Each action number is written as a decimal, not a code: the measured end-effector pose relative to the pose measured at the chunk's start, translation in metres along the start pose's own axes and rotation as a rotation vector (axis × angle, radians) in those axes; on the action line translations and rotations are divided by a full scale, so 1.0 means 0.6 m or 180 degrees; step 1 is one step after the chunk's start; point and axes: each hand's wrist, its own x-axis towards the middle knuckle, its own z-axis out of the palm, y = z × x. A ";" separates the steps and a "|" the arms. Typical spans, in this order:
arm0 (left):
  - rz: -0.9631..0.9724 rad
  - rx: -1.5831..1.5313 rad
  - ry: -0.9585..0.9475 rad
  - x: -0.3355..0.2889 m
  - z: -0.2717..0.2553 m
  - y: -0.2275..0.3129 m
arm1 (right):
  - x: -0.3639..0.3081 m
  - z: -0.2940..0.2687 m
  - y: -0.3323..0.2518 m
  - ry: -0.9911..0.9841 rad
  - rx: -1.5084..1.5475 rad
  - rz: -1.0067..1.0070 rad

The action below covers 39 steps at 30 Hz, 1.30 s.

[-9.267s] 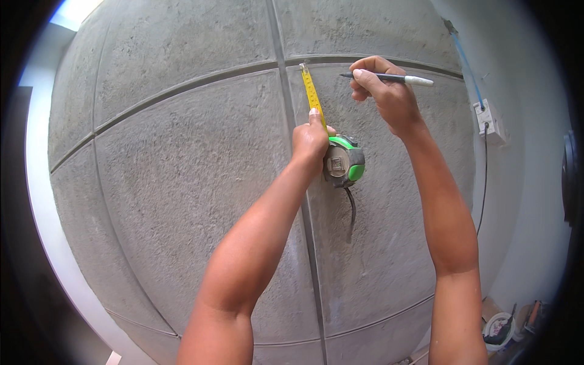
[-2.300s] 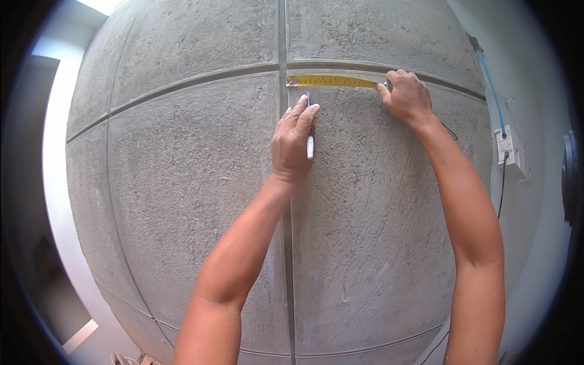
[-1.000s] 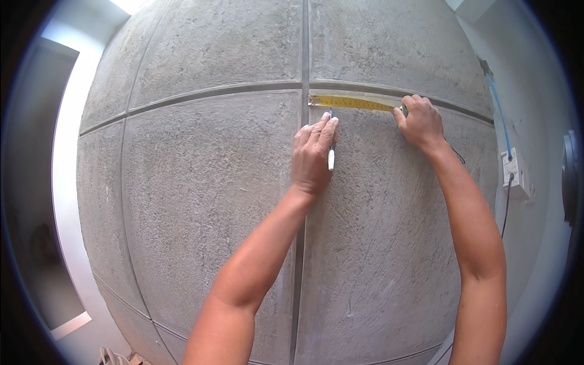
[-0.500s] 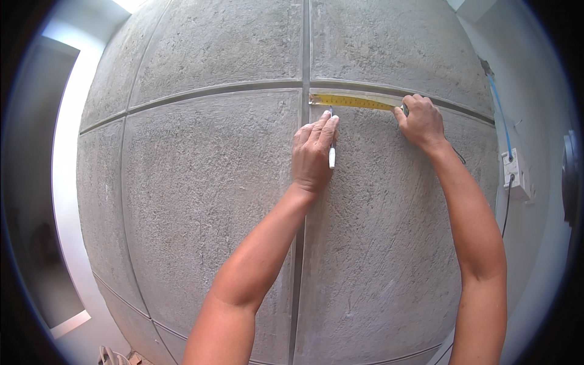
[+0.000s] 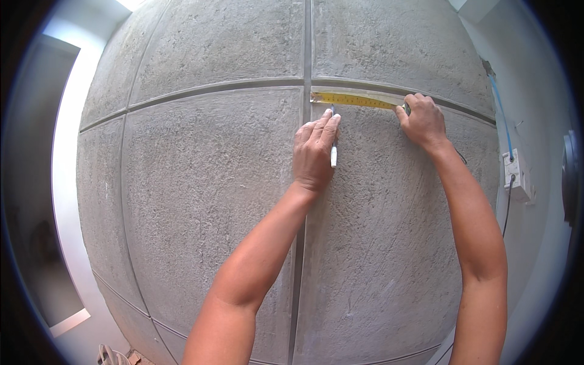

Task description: The person sits on the floor, opens a toolbox, and attaches a drill bit to a power drill. They then stand, walk across the room, and use a tape measure and marker to measure and mark a concrete wall.

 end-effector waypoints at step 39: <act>-0.0046 0.0040 0.0182 -0.003 0.005 -0.002 | 0.001 0.002 0.002 0.0002 0.0075 -0.0013</act>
